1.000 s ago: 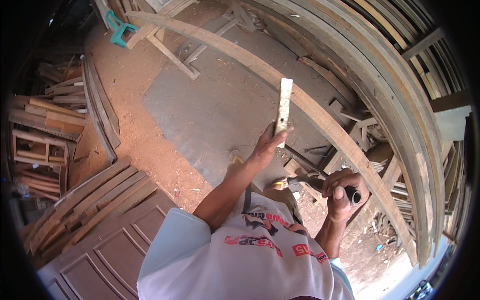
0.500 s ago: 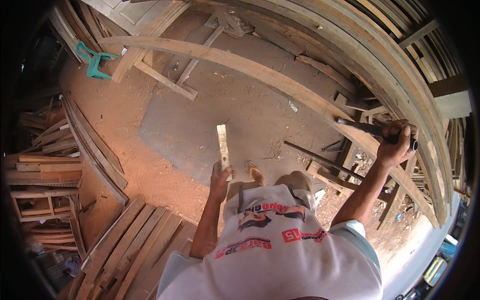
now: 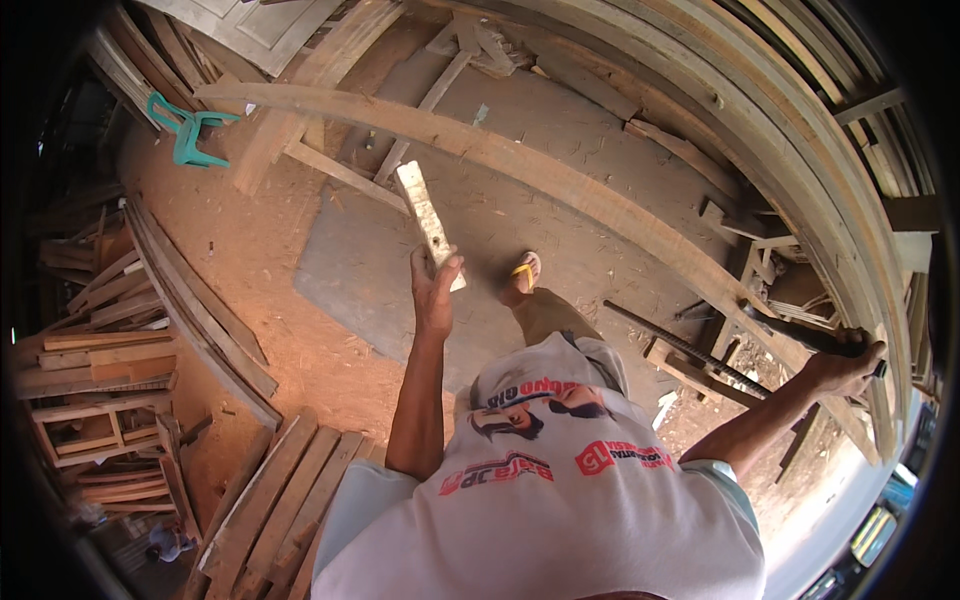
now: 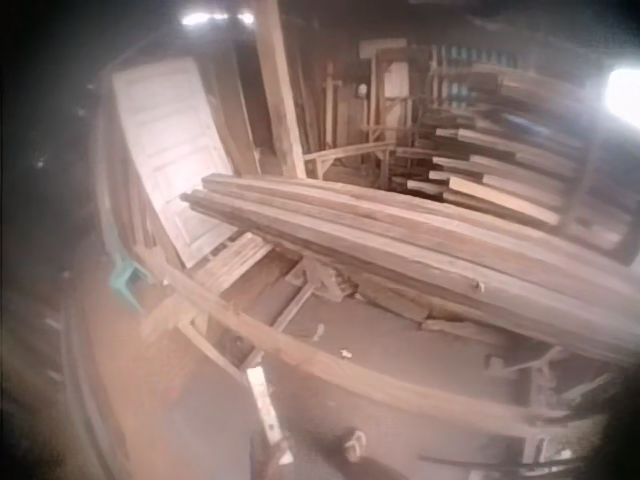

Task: The person uses a chisel and a wooden mallet to remove material from a long wooden plank resting on a workbench. They repeatedly strike the chisel, adjust the plank, and clear wood shavings from the surface.

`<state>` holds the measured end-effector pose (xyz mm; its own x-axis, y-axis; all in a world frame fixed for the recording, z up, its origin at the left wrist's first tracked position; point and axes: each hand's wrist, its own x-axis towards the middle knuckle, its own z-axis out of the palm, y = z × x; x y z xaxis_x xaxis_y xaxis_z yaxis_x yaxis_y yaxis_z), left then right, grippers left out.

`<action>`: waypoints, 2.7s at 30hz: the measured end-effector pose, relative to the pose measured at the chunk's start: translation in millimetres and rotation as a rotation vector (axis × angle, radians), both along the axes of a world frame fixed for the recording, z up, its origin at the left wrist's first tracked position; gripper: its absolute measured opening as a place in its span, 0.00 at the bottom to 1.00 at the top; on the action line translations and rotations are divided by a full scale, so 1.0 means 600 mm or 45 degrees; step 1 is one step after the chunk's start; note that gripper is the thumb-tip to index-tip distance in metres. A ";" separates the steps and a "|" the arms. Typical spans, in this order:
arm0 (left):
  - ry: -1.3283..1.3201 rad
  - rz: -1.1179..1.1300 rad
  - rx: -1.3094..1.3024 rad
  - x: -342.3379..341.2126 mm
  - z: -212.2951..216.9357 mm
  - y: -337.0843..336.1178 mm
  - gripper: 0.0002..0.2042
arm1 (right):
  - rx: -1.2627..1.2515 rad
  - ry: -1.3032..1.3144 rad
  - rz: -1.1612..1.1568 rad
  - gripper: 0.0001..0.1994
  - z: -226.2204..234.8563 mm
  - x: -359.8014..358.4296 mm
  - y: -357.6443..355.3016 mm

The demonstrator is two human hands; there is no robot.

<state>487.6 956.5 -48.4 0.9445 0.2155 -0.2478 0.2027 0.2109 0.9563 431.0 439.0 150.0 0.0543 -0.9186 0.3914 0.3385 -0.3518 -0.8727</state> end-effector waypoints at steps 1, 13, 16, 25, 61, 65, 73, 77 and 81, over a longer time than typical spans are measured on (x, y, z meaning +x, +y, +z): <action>-0.008 -0.019 0.091 0.027 0.010 0.012 0.29 | -0.044 -0.081 -0.037 0.21 0.002 0.010 0.006; -0.489 -0.759 0.854 0.420 0.127 -0.068 0.28 | -0.611 0.509 0.168 0.19 -0.020 0.131 0.153; -0.551 -0.899 0.868 0.507 0.140 -0.109 0.29 | -0.513 0.474 0.071 0.18 -0.003 0.115 0.218; -1.098 -1.262 1.277 0.813 0.146 -0.262 0.27 | 0.137 0.557 0.002 0.15 0.008 0.086 0.376; -0.402 -1.582 2.192 0.663 0.029 0.358 0.44 | 0.276 -0.014 0.297 0.29 0.014 0.201 0.388; -0.284 -1.781 2.216 0.661 0.075 0.301 0.43 | 0.119 -0.142 0.504 0.30 0.029 0.156 0.391; -0.231 -2.247 1.741 0.620 0.099 0.097 0.43 | -0.240 -0.038 0.826 0.33 0.084 0.231 0.461; -0.152 -2.416 1.407 0.634 0.082 0.048 0.41 | -0.351 0.250 0.716 0.24 0.051 0.260 0.520; 0.005 -2.474 1.406 0.641 0.087 0.030 0.38 | -0.875 0.541 0.968 0.17 0.042 0.296 0.524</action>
<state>872.3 974.5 3.7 0.1098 -0.6813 -0.7238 -0.5631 -0.6426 0.5195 608.6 753.3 175.1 0.7622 -0.1835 0.6208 0.3913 -0.6333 -0.6677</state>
